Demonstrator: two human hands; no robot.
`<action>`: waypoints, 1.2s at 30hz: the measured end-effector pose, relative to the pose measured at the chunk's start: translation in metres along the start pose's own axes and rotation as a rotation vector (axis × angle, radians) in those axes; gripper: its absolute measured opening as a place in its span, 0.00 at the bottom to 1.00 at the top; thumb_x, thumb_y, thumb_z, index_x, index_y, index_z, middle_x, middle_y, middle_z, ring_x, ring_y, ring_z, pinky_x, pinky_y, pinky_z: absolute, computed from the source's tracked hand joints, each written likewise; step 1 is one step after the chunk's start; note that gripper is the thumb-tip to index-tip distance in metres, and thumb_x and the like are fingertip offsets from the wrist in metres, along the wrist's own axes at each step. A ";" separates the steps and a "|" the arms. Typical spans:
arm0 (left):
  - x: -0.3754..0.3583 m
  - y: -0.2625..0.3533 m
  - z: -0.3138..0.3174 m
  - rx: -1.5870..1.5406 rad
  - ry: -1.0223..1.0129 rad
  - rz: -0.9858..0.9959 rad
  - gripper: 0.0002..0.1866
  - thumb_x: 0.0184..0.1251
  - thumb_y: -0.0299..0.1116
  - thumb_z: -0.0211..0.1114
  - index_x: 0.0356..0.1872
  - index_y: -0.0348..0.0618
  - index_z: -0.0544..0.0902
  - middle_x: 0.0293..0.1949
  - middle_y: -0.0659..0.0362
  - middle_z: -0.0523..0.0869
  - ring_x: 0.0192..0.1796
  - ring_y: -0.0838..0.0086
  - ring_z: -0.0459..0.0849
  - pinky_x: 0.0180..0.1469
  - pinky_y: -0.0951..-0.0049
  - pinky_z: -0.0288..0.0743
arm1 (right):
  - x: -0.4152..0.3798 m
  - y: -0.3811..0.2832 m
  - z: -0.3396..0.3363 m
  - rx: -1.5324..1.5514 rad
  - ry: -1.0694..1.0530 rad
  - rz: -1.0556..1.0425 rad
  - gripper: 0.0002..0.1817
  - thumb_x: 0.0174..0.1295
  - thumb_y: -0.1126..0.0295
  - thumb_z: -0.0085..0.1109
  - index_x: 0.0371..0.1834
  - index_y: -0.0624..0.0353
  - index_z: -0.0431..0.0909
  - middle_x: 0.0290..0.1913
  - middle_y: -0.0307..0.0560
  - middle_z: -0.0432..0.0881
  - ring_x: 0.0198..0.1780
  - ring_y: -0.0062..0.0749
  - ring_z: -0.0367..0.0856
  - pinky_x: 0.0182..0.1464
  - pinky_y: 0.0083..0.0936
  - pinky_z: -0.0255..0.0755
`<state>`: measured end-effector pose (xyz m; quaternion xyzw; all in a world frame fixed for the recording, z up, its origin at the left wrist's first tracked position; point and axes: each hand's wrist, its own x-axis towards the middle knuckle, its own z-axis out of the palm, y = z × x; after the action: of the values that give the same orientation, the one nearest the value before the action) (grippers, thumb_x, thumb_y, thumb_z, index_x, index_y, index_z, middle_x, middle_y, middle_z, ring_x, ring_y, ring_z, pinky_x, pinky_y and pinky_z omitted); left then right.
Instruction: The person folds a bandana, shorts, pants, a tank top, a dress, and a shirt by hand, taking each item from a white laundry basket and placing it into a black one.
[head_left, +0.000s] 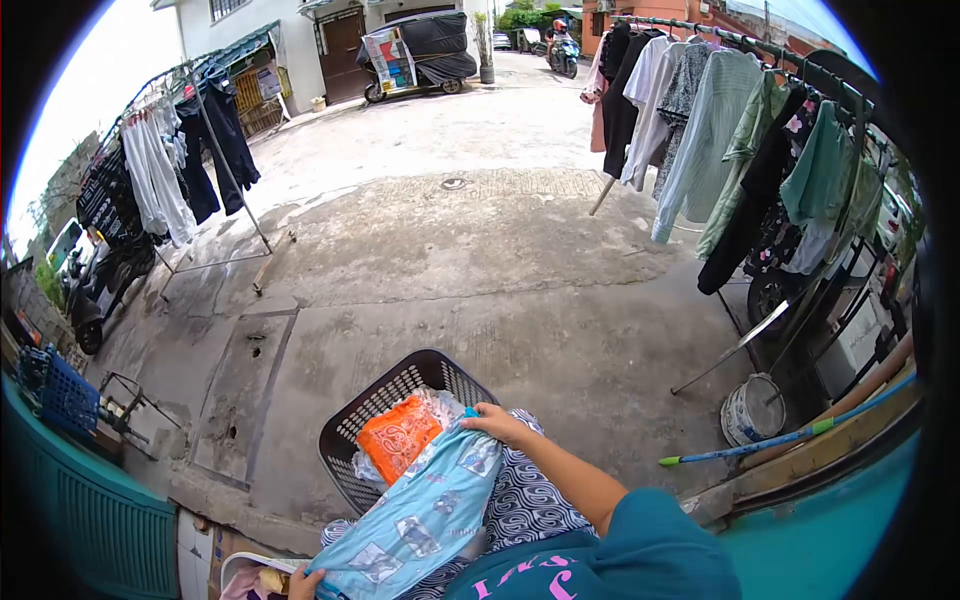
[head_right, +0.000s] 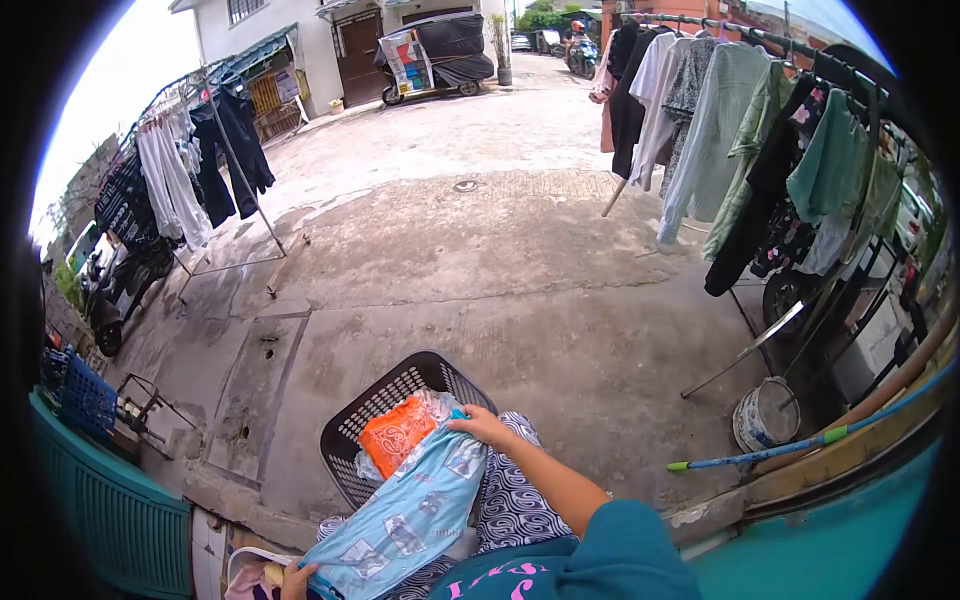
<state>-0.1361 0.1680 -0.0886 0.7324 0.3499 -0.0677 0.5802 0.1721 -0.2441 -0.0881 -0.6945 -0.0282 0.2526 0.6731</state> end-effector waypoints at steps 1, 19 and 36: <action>0.025 -0.032 0.008 0.015 0.037 -0.064 0.16 0.52 0.30 0.59 0.43 0.36 0.77 0.38 0.59 0.80 0.39 0.76 0.77 0.41 0.77 0.70 | 0.010 0.019 -0.003 0.001 -0.004 0.006 0.20 0.51 0.60 0.65 0.41 0.61 0.73 0.37 0.41 0.77 0.39 0.22 0.74 0.42 0.18 0.67; -0.048 0.025 0.102 -0.085 0.688 0.337 0.09 0.67 0.35 0.52 0.37 0.39 0.70 0.25 0.61 0.73 0.29 0.78 0.70 0.34 0.76 0.66 | 0.011 0.054 -0.013 0.090 0.040 0.084 0.11 0.57 0.66 0.58 0.39 0.60 0.72 0.35 0.38 0.77 0.37 0.19 0.73 0.42 0.16 0.67; -0.033 -0.055 0.084 -0.737 0.199 -0.297 0.22 0.57 0.41 0.64 0.50 0.43 0.73 0.46 0.60 0.78 0.48 0.74 0.76 0.50 0.72 0.68 | 0.022 0.045 -0.014 0.107 0.002 0.157 0.11 0.58 0.66 0.57 0.37 0.61 0.72 0.33 0.40 0.76 0.34 0.20 0.74 0.38 0.18 0.69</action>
<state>-0.1675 0.0827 -0.1429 0.4200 0.5071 0.0504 0.7509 0.1838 -0.2530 -0.1379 -0.6577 0.0407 0.3049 0.6876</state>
